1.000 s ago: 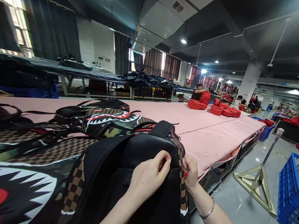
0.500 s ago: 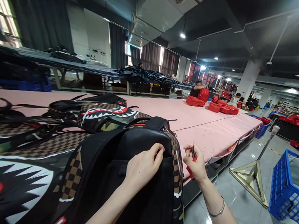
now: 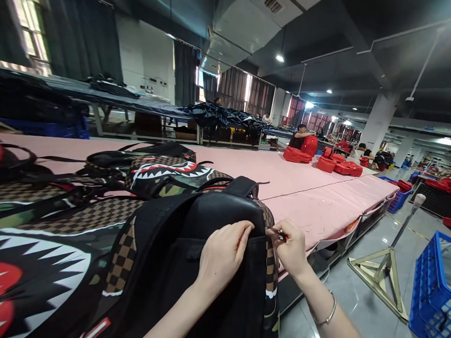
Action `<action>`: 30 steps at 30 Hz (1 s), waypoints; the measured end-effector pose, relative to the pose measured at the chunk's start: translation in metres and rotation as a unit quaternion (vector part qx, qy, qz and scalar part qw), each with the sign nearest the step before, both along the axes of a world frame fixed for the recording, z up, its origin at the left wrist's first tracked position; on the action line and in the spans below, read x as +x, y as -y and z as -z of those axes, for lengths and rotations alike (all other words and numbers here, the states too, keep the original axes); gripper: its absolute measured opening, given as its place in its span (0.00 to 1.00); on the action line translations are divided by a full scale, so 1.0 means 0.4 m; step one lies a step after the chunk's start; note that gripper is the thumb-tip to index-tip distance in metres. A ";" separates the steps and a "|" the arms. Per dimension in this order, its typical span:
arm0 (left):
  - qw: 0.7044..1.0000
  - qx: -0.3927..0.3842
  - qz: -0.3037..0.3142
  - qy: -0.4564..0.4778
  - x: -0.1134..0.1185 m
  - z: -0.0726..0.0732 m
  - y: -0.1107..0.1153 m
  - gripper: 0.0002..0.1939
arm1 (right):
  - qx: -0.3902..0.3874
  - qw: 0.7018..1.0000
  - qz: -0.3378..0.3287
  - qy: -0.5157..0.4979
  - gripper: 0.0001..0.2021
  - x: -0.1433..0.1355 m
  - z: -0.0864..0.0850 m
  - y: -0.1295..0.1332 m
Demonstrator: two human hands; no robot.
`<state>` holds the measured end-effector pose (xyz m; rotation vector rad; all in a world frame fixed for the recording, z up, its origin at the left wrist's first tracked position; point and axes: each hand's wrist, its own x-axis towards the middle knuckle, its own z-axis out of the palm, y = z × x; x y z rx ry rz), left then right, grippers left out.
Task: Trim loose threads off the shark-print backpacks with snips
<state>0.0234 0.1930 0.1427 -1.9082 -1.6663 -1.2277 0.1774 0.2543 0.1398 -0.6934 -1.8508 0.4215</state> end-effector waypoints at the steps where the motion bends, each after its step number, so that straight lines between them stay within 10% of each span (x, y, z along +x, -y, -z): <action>1: 1.000 0.007 0.018 0.014 0.001 0.003 0.002 0.14 | -0.033 0.999 -0.023 -0.023 0.10 0.000 -0.001 -0.002; 18: 0.994 -0.044 0.079 0.058 0.037 0.007 0.011 0.07 | -0.166 0.962 -0.050 -0.212 0.17 -0.037 0.001 0.026; 30: 0.995 0.010 0.023 0.099 0.071 0.003 0.013 0.07 | 0.125 0.991 0.017 -0.035 0.05 -0.029 0.003 0.071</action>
